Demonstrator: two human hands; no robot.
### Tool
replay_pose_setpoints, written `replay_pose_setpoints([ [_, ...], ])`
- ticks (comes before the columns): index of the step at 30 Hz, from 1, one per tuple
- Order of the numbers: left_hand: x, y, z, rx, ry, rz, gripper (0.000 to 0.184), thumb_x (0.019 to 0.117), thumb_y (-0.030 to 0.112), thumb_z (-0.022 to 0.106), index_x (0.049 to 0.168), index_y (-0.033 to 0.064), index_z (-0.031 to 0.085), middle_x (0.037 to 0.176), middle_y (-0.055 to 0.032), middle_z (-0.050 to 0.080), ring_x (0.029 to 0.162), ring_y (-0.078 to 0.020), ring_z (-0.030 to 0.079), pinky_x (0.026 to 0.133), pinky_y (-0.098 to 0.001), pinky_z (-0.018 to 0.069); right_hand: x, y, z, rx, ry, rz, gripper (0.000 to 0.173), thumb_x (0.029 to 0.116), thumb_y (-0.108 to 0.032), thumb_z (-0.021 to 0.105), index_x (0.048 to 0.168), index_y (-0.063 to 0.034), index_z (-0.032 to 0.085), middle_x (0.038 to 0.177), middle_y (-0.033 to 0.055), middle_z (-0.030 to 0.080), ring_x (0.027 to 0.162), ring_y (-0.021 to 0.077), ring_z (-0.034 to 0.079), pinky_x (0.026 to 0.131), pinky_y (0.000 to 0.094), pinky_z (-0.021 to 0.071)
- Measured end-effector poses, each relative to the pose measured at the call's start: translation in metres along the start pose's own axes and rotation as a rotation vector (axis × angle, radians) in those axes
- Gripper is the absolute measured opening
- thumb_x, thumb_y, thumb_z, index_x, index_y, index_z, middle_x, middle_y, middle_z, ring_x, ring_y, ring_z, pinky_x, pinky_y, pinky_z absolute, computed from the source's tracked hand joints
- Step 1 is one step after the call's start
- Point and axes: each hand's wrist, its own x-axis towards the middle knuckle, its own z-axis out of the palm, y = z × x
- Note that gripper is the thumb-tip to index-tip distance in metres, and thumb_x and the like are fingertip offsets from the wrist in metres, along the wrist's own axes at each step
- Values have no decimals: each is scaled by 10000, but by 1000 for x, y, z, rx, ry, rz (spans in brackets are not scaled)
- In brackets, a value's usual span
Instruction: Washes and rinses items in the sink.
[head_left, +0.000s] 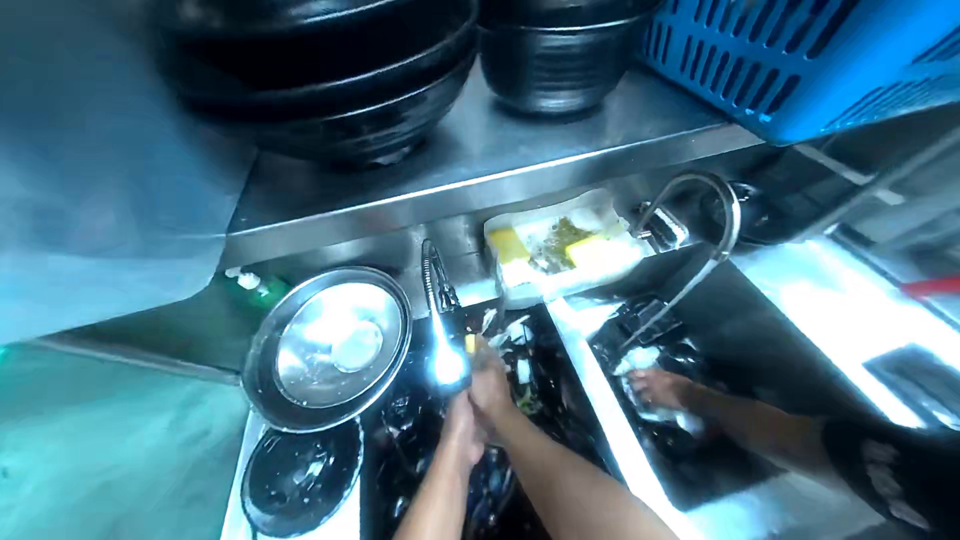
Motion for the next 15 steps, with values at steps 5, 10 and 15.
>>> replay_pose_setpoints([
  [5,27,43,-28,42,-7,170,497,1111,439,349,1346,61,569,1152,-138,682,1018,-228,668,865,-449,572,-36,-26,18,35,-123,16,395,1022,-290,537,1298,-34,654,1234,163,693,1164,254,656,1033,491,513],
  [10,3,38,-12,122,-118,79,413,1114,356,364,1333,77,577,1132,-137,685,1010,-245,670,844,-468,571,-8,-34,0,-91,35,-30,606,936,-262,668,1472,-21,521,1474,174,564,1406,250,498,1202,429,372],
  [15,19,58,-30,139,-58,141,522,1099,472,385,1350,64,592,1204,-147,679,1077,-240,662,919,-467,557,-41,-44,12,-312,-131,-105,470,1036,-362,482,1365,-70,644,1359,161,654,1319,269,582,1166,490,410],
])
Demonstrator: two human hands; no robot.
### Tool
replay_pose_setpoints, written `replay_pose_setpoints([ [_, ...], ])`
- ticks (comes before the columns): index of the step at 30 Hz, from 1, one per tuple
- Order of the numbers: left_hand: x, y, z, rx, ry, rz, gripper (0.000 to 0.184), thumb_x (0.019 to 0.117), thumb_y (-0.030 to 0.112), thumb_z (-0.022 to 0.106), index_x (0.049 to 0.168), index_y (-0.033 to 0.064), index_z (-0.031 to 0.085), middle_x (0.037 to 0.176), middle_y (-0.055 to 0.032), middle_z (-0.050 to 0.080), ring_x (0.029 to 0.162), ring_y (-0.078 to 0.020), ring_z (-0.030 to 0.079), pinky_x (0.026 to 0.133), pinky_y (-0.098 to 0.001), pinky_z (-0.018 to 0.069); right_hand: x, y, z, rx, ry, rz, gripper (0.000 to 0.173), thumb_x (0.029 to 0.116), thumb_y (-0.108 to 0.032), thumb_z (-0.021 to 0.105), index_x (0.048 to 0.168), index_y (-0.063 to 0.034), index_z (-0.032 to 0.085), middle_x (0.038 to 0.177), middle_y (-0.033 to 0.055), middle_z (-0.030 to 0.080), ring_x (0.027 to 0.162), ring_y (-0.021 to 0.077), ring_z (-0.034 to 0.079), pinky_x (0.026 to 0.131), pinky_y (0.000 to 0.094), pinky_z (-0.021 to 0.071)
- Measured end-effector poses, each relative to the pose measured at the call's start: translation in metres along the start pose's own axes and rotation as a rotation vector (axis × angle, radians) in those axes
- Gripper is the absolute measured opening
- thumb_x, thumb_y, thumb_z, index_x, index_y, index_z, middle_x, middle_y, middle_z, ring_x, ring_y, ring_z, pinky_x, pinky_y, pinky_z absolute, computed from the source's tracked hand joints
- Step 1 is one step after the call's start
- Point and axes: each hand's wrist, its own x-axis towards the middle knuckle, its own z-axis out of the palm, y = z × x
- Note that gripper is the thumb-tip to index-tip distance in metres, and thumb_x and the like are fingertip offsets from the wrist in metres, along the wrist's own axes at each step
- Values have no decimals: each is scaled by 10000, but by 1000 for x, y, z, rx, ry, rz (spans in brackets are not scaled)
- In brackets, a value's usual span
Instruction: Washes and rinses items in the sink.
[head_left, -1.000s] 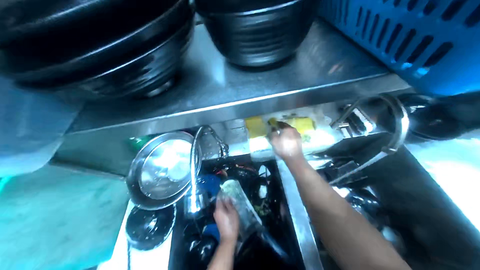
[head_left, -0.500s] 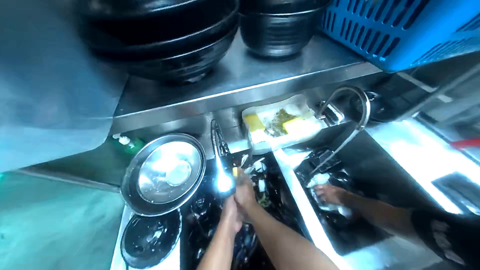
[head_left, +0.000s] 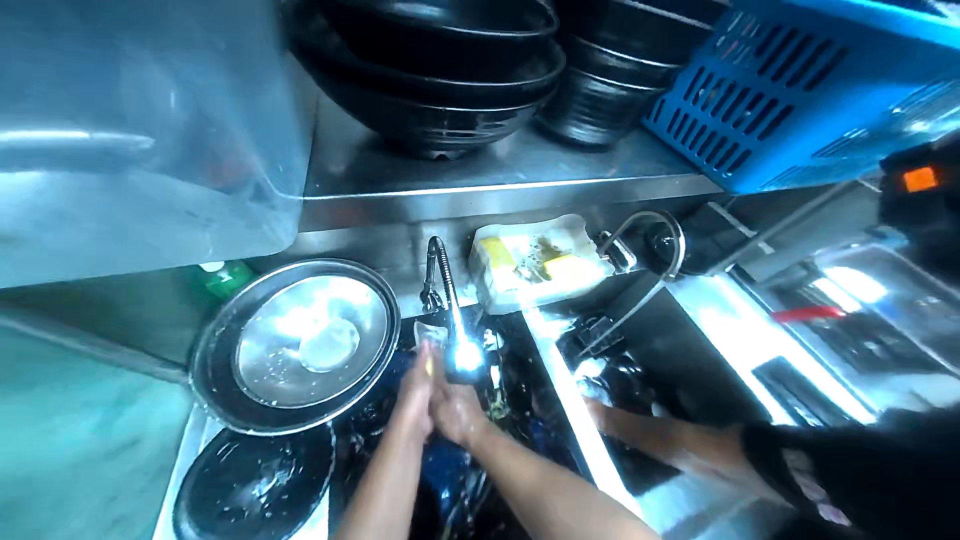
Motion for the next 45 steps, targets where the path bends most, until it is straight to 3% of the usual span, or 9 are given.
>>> replay_pose_setpoints([
  [4,-24,-32,9,346,25,360,317,1068,224,477,1218,24,673,1054,-99,720,966,-155,693,878,-372,584,42,20,-20,-79,322,24,553,921,-366,651,1405,-103,606,1405,110,622,1343,256,549,1153,449,427],
  [12,12,-55,13,142,448,349,241,1052,144,545,1151,-46,656,943,-153,694,799,-202,681,749,-403,593,-3,38,-38,726,-166,408,463,932,-119,701,1370,-61,565,1080,155,706,841,239,718,702,404,622],
  [20,49,-85,50,486,322,201,327,1057,227,561,1247,-32,623,1096,-216,681,968,-306,667,868,-520,552,-45,140,-105,516,369,359,286,932,-169,714,1187,-41,709,1023,117,749,921,194,733,860,429,619],
  [25,60,-99,83,1277,-56,237,363,1049,338,525,1278,96,670,1232,-120,695,1188,-279,652,1038,-535,517,-33,227,-159,774,793,636,310,955,-156,725,1199,25,663,945,185,724,760,265,719,702,472,625],
  [28,61,-127,110,1764,-509,449,367,1033,234,485,1350,160,654,1470,-24,575,1484,-229,380,1254,-498,249,-3,268,-150,836,773,889,353,961,-216,702,1200,32,627,972,210,668,757,302,662,682,501,579],
  [31,68,-146,111,2157,-690,316,521,986,140,517,1494,26,488,1622,-136,385,1561,-323,208,1281,-563,36,14,297,-135,828,526,1037,394,1004,-283,641,1248,27,640,1131,204,674,974,300,665,866,484,555],
  [39,65,-134,105,2460,-652,233,344,1019,49,453,1302,-19,637,1495,-226,497,1443,-426,388,1226,-684,139,2,294,-135,587,429,932,600,1029,-539,536,1231,7,679,1201,229,693,1139,356,661,1007,569,503],
  [42,58,-121,95,2197,-640,300,341,1011,102,475,1289,13,652,1474,-174,533,1425,-373,432,1236,-628,198,-25,284,-131,655,636,777,525,1081,-450,467,1259,16,631,1071,211,695,946,309,692,866,519,569],
  [45,44,-103,74,1509,-416,288,424,1062,370,484,1278,63,682,1324,-111,657,1276,-247,598,1138,-484,432,-56,264,-126,622,730,518,382,1082,-263,469,1316,25,558,1004,181,681,828,250,690,778,466,602],
])
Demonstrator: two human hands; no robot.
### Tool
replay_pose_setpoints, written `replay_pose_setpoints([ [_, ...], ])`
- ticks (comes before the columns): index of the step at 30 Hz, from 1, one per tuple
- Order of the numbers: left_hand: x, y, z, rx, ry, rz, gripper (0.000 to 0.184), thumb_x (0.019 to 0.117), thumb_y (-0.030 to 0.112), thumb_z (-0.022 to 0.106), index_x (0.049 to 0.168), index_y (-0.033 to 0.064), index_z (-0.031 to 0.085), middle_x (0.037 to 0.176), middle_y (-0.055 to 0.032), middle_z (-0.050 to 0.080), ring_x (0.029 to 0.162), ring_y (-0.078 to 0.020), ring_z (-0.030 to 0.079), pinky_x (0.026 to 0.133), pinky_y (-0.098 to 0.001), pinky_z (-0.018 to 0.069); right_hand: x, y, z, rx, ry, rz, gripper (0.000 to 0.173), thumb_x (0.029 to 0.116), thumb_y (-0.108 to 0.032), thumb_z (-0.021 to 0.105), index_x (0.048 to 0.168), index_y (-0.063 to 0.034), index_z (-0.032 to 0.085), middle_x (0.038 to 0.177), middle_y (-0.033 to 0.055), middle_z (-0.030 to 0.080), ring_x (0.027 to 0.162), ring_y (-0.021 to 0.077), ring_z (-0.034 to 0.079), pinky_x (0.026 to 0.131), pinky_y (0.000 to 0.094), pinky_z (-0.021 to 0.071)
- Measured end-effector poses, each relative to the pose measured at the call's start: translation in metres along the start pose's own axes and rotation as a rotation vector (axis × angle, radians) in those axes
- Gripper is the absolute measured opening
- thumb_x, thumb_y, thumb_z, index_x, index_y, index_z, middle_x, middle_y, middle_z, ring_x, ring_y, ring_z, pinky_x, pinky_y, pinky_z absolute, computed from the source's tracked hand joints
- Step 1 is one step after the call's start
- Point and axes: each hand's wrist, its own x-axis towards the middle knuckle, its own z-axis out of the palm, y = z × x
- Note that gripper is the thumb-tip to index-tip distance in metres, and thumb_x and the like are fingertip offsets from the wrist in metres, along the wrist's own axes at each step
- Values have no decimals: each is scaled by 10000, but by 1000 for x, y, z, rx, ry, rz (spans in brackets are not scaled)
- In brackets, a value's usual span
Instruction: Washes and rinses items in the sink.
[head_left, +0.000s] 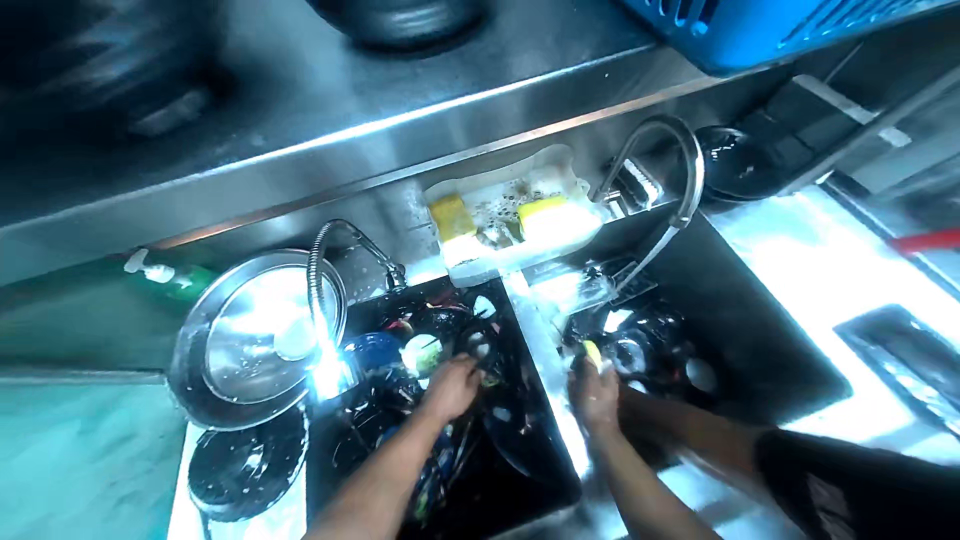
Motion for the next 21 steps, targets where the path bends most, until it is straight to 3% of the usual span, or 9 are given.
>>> replay_pose_setpoints([
  [4,-32,-9,-19,-1007,503,-333,368,1046,295,593,1287,24,654,1258,-183,662,1138,-276,644,931,-512,550,-72,-55,33,-185,-228,-352,370,1026,-226,567,1308,1,643,1183,164,712,1106,255,689,1003,481,554],
  [6,-45,0,-33,-1241,621,-398,389,1070,302,547,1333,22,614,1313,-185,630,1166,-292,624,919,-532,546,-103,-68,85,-193,-352,-632,319,994,-210,600,1245,-61,728,1321,105,691,1302,244,605,1131,489,477],
  [8,-59,15,-42,-1318,775,-352,297,1073,227,534,1170,-15,678,1079,-163,714,972,-241,697,838,-447,595,-125,-76,142,-229,-395,-767,316,981,-229,570,1225,-190,767,1397,5,664,1423,228,503,1194,526,386],
  [11,-86,11,-52,-1287,934,-282,264,1054,175,563,1019,-38,715,942,-143,721,874,-200,696,817,-403,587,-141,-109,189,-157,-438,-345,317,1036,-264,510,1210,-152,750,1241,48,725,1230,196,638,1087,479,490],
  [13,-100,-7,-63,-1396,991,-235,247,1035,132,526,1024,-55,687,971,-150,700,908,-201,672,841,-412,570,-143,-128,200,-18,-534,-41,325,1036,-315,567,1158,-62,730,1130,145,720,1085,260,670,964,496,531],
  [16,-99,-39,-72,-1576,955,-328,333,1057,260,569,1165,-39,667,1128,-178,695,1029,-247,671,900,-469,565,-148,-136,197,167,-600,315,371,986,-285,667,1246,-20,638,1166,176,662,1054,285,639,872,505,544],
  [18,-89,-52,-65,-1589,886,-530,407,1033,345,621,1235,-7,654,1184,-204,663,1041,-305,633,854,-517,528,-155,-133,199,160,-489,241,288,986,-234,667,1169,-12,679,1078,168,689,976,273,665,826,486,562],
  [20,-84,-47,-68,-1753,678,-553,482,1061,435,529,1384,79,564,1294,-182,624,1112,-323,624,879,-529,534,-164,-135,200,-45,-362,-132,214,956,-202,694,1060,-25,754,990,144,743,946,249,705,872,475,569],
  [21,-85,-38,-73,-1867,588,-516,510,1064,497,471,1370,99,564,1232,-167,645,1054,-311,646,839,-515,553,-168,-136,198,-161,-359,-282,225,920,-220,717,1043,-36,757,981,140,751,966,261,715,909,507,567],
])
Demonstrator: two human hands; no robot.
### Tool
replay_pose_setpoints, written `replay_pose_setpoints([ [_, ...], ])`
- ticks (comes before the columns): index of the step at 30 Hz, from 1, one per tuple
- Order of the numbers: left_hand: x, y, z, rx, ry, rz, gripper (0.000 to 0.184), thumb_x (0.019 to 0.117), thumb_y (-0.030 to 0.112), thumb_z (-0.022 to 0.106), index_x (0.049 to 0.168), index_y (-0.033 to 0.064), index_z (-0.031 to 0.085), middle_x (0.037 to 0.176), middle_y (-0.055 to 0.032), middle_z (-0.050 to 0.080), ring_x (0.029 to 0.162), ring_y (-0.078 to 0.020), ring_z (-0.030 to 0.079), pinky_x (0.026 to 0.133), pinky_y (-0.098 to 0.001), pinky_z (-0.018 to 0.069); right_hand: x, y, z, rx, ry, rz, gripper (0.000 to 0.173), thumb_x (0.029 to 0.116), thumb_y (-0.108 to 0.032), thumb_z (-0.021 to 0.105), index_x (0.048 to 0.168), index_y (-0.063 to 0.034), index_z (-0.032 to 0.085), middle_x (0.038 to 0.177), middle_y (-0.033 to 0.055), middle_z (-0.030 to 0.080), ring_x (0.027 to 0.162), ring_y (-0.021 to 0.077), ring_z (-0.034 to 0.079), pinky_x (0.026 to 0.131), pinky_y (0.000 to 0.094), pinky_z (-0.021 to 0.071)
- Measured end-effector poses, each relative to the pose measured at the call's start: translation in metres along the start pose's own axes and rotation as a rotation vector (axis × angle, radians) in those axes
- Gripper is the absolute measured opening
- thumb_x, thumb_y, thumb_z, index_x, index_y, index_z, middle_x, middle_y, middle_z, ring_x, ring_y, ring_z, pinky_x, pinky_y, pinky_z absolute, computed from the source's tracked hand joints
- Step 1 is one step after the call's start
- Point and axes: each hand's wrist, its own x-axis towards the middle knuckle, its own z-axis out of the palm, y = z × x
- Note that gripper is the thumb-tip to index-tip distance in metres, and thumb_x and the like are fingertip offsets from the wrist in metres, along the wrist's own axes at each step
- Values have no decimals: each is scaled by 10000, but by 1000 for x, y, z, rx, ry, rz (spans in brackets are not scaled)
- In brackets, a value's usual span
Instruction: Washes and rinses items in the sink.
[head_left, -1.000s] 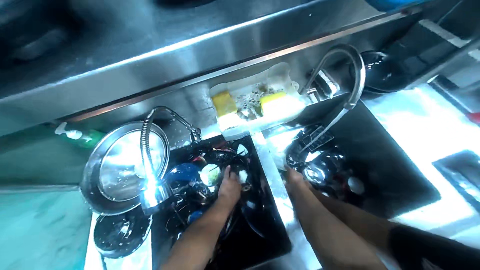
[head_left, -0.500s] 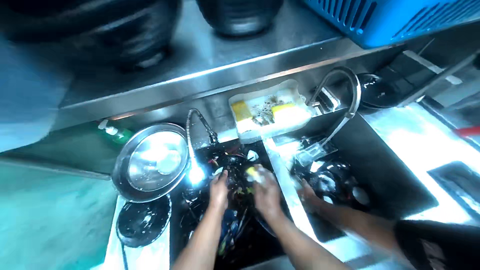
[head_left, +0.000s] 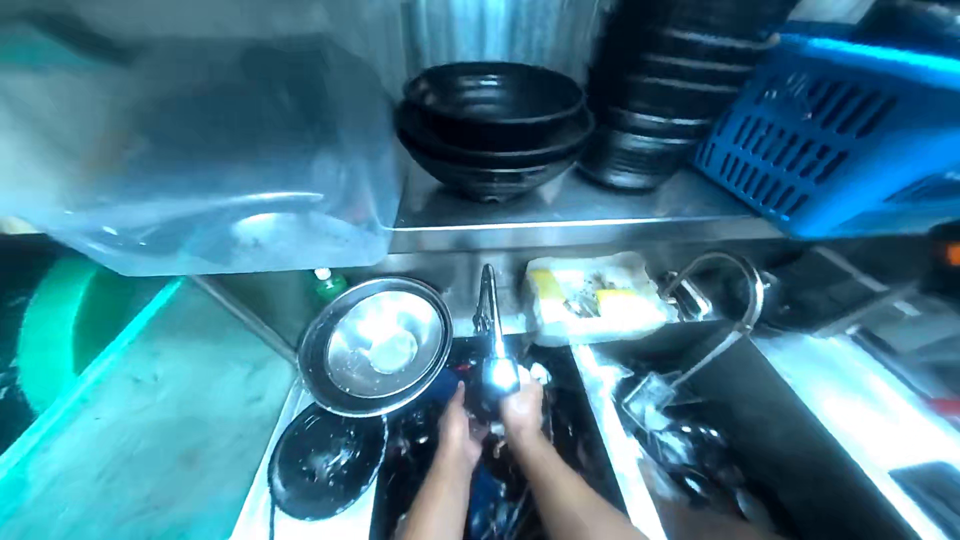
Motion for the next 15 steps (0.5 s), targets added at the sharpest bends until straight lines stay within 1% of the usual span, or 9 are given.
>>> replay_pose_setpoints([
  [2,-14,-2,10,-181,-152,-38,506,1076,514,377,1203,88,619,985,-144,694,857,-266,687,716,-462,584,-13,4,1,-213,-139,-76,382,855,-431,722,988,-73,743,938,103,747,939,244,725,891,523,576],
  [4,-19,-9,12,-293,-193,20,417,1102,394,316,1059,87,594,823,-92,653,734,-203,656,642,-392,567,-19,12,3,-344,-287,-68,537,894,-580,611,1038,-78,738,1053,118,731,1037,258,701,948,524,552],
  [6,-16,-11,14,-263,-168,111,376,1109,309,326,1132,55,602,895,-98,662,786,-184,651,694,-377,563,-21,21,3,-379,-340,-124,547,948,-530,541,1171,-62,715,1252,148,677,1207,271,636,1062,502,498],
  [8,-12,-9,8,-99,-110,264,357,1117,239,337,1266,19,576,1016,-91,651,868,-125,629,770,-312,551,-28,37,-1,-365,-435,-293,472,980,-382,532,1272,-49,696,1368,142,647,1330,256,567,1163,461,423],
  [9,-7,-9,5,-68,-76,276,376,1117,236,357,1338,2,552,1102,-127,648,928,-149,626,817,-336,544,-27,47,-4,-365,-486,-364,446,967,-322,548,1297,-59,693,1401,120,634,1366,249,536,1186,461,393],
  [10,-5,-10,7,-92,-34,238,385,1109,276,382,1333,16,558,1110,-141,650,929,-183,631,805,-376,542,-22,55,-8,-415,-530,-398,442,965,-307,553,1320,-80,685,1423,97,623,1384,251,516,1191,472,381],
  [12,-6,-17,18,-112,52,188,358,1085,337,437,1184,43,615,955,-130,661,803,-216,647,688,-415,553,-8,53,-14,-519,-516,-350,417,978,-353,573,1293,-112,702,1385,75,644,1358,252,535,1167,472,409],
  [14,-10,-29,21,55,100,228,374,1102,292,422,1217,9,639,1074,-167,693,965,-254,677,831,-461,570,-8,42,-11,-333,-411,-147,375,1003,-324,570,1228,-56,705,1283,123,677,1266,243,601,1120,445,460],
  [15,-9,-30,23,279,171,291,358,1107,239,407,1231,9,651,1129,-163,693,1041,-246,666,896,-444,555,-13,37,-7,-185,-393,-58,371,1019,-308,558,1244,-41,685,1266,137,685,1236,229,623,1101,427,481],
])
